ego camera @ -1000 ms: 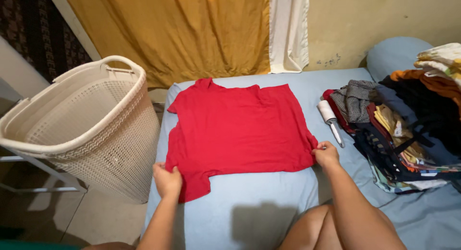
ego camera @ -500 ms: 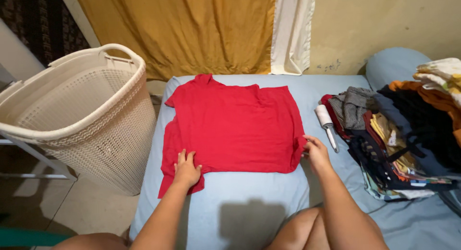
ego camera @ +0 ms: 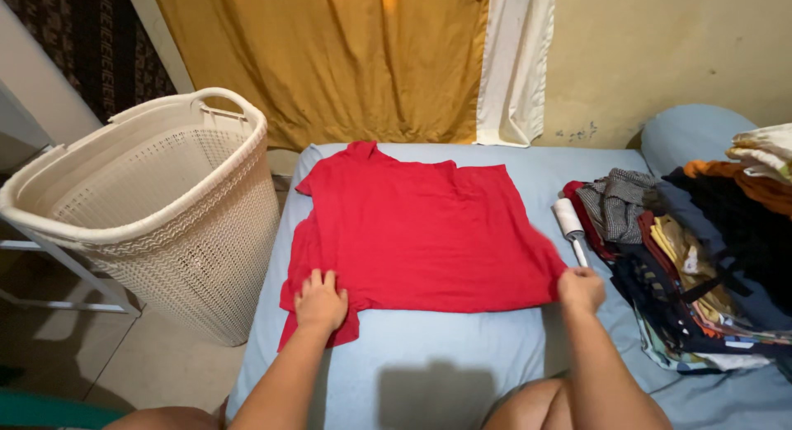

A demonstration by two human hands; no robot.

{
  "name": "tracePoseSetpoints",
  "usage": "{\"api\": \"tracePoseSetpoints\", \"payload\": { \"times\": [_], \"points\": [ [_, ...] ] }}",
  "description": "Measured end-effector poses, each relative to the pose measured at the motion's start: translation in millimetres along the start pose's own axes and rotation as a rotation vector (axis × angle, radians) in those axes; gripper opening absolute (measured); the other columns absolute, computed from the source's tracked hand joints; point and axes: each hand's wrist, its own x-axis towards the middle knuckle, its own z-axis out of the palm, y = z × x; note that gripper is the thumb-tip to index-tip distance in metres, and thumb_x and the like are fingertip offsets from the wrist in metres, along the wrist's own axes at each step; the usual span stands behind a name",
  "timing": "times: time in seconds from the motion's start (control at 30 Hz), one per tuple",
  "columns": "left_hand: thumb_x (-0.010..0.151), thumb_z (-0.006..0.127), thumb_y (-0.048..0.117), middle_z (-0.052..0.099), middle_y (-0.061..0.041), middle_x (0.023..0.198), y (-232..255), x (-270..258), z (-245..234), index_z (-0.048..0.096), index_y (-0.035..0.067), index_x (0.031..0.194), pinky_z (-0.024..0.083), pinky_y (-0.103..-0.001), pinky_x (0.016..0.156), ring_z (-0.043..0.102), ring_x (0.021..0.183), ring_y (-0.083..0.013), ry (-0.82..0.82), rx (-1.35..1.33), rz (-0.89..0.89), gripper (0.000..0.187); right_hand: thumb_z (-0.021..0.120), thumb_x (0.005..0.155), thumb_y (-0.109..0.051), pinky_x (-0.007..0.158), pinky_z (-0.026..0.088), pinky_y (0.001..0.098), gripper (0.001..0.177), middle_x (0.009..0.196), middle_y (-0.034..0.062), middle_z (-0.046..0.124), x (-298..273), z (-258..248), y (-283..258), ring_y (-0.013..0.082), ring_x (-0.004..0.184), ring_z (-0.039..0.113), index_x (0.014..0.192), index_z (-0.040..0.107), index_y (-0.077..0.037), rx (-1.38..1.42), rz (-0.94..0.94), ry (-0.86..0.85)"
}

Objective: The person folds a floral towel, a red t-shirt, and a black t-shirt on a bed. Each item is smoothed, folded into a compact rectangle, and placed on a growing stack of folded clothes.

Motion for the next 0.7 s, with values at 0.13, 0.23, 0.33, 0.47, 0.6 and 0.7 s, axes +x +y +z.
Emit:
{"api": "tracePoseSetpoints", "payload": {
  "times": [0.13, 0.23, 0.33, 0.47, 0.6, 0.7],
  "points": [
    [0.097, 0.06, 0.041, 0.042, -0.009, 0.153, 17.5, 6.0, -21.3, 0.051, 0.014, 0.142, 0.026, -0.062, 0.121, 0.041, 0.142, -0.0285, -0.037, 0.214, 0.001, 0.053, 0.068, 0.082, -0.022, 0.099, 0.053, 0.046, 0.044, 0.122, 0.0291, 0.071, 9.2, -9.0, 13.6, 0.0421, 0.117, 0.067, 0.118, 0.074, 0.003, -0.407, 0.183, -0.111],
    [0.089, 0.067, 0.044, 0.041, -0.016, 0.151, 30.2, -0.1, -28.7, 0.051, 0.009, 0.138, 0.034, -0.058, 0.111, 0.04, 0.138, -0.034, 0.033, 0.08, 0.252, 0.063, 0.069, 0.08, -0.022, 0.103, 0.05, 0.0451, 0.05, 0.128, 0.0314, 0.068, 5.4, -5.7, 13.5, 0.0432, 0.123, 0.064, 0.122, 0.071, 0.007, -0.426, 0.262, -0.206],
    [0.082, 0.071, 0.045, 0.041, -0.014, 0.149, 35.0, -12.0, -30.0, 0.053, 0.013, 0.133, 0.034, -0.056, 0.111, 0.039, 0.138, -0.033, -0.105, 0.107, 0.447, 0.063, 0.069, 0.084, -0.025, 0.102, 0.049, 0.0467, 0.053, 0.128, 0.0331, 0.066, -0.5, -0.8, 6.2, 0.0454, 0.121, 0.063, 0.128, 0.067, 0.006, -0.412, 0.189, -0.209],
    [0.081, 0.072, 0.033, 0.049, -0.012, 0.139, 27.4, -15.5, -20.9, 0.056, 0.013, 0.131, 0.037, -0.052, 0.109, 0.041, 0.133, -0.0337, -0.117, 0.168, 0.534, 0.057, 0.081, 0.078, -0.028, 0.098, 0.054, 0.0434, 0.066, 0.123, 0.0223, 0.073, -12.6, 2.1, 10.0, 0.0386, 0.115, 0.069, 0.136, 0.059, -0.003, -0.311, -0.121, -0.24],
    [0.081, 0.066, 0.009, 0.06, -0.01, 0.126, 13.5, -0.9, -3.3, 0.063, 0.01, 0.12, 0.046, -0.046, 0.1, 0.053, 0.121, -0.0323, 0.105, 0.107, 0.62, 0.04, 0.084, 0.08, -0.033, 0.096, 0.056, 0.0431, 0.057, 0.118, 0.0202, 0.076, -7.5, 6.9, 17.9, 0.0361, 0.111, 0.072, 0.127, 0.07, -0.006, -0.427, -0.03, -0.3],
    [0.085, 0.061, 0.003, 0.067, -0.008, 0.113, 6.1, 5.4, 8.8, 0.069, 0.011, 0.109, 0.05, -0.044, 0.096, 0.058, 0.114, -0.0315, 0.131, 0.103, 0.604, 0.027, 0.085, 0.081, -0.041, 0.095, 0.057, 0.042, 0.056, 0.117, 0.0215, 0.077, 3.8, 8.4, 23.2, 0.0356, 0.11, 0.073, 0.122, 0.075, -0.004, -0.516, 0.006, -0.34]
  ]
}}
